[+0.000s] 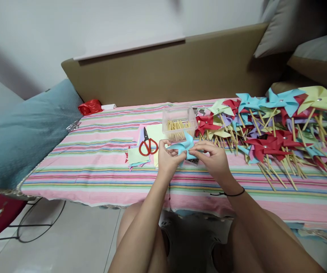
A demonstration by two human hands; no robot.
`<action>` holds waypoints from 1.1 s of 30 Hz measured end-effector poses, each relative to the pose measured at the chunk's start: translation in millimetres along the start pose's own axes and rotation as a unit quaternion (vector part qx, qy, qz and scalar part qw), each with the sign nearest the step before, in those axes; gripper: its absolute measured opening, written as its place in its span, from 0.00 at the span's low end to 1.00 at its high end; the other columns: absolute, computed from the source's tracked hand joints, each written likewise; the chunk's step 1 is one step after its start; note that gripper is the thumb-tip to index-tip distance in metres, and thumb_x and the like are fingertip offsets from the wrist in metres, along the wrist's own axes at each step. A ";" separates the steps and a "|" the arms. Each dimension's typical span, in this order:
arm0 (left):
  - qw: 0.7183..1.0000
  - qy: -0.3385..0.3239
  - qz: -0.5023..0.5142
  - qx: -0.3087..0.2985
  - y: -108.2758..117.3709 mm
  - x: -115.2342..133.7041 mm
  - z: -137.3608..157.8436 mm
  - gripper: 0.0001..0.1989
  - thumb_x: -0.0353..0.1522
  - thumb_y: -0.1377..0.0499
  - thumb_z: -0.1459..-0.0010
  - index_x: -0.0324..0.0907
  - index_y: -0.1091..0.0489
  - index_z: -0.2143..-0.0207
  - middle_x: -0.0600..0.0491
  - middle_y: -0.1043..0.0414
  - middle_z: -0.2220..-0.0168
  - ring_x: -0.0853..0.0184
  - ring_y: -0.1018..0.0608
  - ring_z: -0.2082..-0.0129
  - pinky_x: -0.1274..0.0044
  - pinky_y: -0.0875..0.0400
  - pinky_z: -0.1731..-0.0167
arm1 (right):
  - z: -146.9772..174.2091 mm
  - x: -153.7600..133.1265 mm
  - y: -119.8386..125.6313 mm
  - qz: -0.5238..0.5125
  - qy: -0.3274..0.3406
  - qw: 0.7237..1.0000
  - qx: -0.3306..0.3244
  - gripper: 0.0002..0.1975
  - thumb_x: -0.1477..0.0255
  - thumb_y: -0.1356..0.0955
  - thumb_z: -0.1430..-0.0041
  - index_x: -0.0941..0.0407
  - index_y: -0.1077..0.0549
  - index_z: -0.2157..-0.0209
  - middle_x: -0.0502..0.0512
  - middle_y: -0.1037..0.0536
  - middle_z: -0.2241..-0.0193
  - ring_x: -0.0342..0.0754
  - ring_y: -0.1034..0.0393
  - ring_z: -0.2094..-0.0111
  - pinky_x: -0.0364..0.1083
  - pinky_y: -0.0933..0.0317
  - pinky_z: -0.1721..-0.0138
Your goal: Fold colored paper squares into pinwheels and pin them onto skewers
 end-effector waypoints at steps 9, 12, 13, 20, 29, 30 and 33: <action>1.000 -0.005 -0.001 -0.008 -1.0 -0.7 0.2 0.26 0.27 0.37 0.62 0.47 0.52 0.67 0.66 0.36 0.81 0.75 0.29 0.81 0.83 0.36 0.77 | -2.1 -0.2 -0.1 0.000 0.003 1.000 -0.022 0.03 0.74 0.28 0.50 0.52 0.22 0.75 0.52 0.22 0.73 0.50 0.29 0.65 0.51 0.36 0.61; 1.000 -0.009 -0.004 -0.010 -0.8 -0.9 -0.2 0.26 0.26 0.37 0.62 0.47 0.52 0.66 0.67 0.38 0.82 0.75 0.30 0.82 0.84 0.36 0.78 | -2.4 -0.3 0.3 -0.006 0.001 1.000 -0.024 0.03 0.74 0.28 0.50 0.52 0.21 0.75 0.52 0.22 0.73 0.50 0.29 0.65 0.50 0.36 0.61; 1.000 -0.011 -0.006 -0.012 -0.9 -1.0 -0.4 0.26 0.26 0.37 0.61 0.47 0.52 0.66 0.68 0.38 0.82 0.75 0.30 0.82 0.84 0.36 0.78 | -2.4 -0.6 0.4 -0.006 0.001 1.000 -0.024 0.03 0.74 0.28 0.50 0.52 0.21 0.75 0.52 0.22 0.73 0.50 0.29 0.65 0.50 0.36 0.61; 0.999 -0.020 -0.015 -0.023 -1.9 0.3 -0.6 0.25 0.26 0.37 0.61 0.47 0.52 0.67 0.67 0.37 0.82 0.76 0.30 0.82 0.84 0.36 0.78 | -1.5 0.8 0.0 0.000 -0.008 1.000 -0.022 0.02 0.74 0.28 0.51 0.53 0.22 0.75 0.53 0.23 0.73 0.50 0.30 0.65 0.51 0.37 0.62; 0.998 -0.038 -0.033 -0.048 -4.4 1.0 -0.6 0.25 0.25 0.37 0.60 0.47 0.52 0.67 0.68 0.39 0.82 0.77 0.31 0.83 0.85 0.36 0.78 | -0.3 19.0 -0.7 -0.030 -0.068 0.997 -0.031 0.05 0.67 0.27 0.53 0.54 0.24 0.76 0.56 0.31 0.64 0.54 0.32 0.56 0.55 0.38 0.52; 0.998 -0.038 -0.033 -0.049 -4.5 1.0 -0.7 0.25 0.25 0.37 0.60 0.47 0.52 0.67 0.68 0.38 0.82 0.77 0.31 0.83 0.85 0.36 0.78 | -0.4 20.0 -0.6 -0.036 -0.073 0.996 -0.030 0.06 0.67 0.27 0.53 0.54 0.24 0.75 0.56 0.30 0.63 0.54 0.32 0.55 0.56 0.39 0.51; 0.997 -0.042 -0.038 -0.051 -4.7 2.8 -0.2 0.25 0.24 0.37 0.60 0.47 0.52 0.66 0.68 0.39 0.82 0.77 0.31 0.83 0.85 0.37 0.79 | 0.3 26.8 -1.5 -0.094 -0.118 0.988 -0.025 0.17 0.65 0.25 0.58 0.53 0.30 0.65 0.57 0.27 0.59 0.55 0.31 0.53 0.56 0.38 0.50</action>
Point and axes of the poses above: each hand's wrist, its own z-axis away from the middle knuckle, its own y-axis out of the back of the hand, x = y × z, the point moved 8 cm from there along -z, towards the middle knuckle
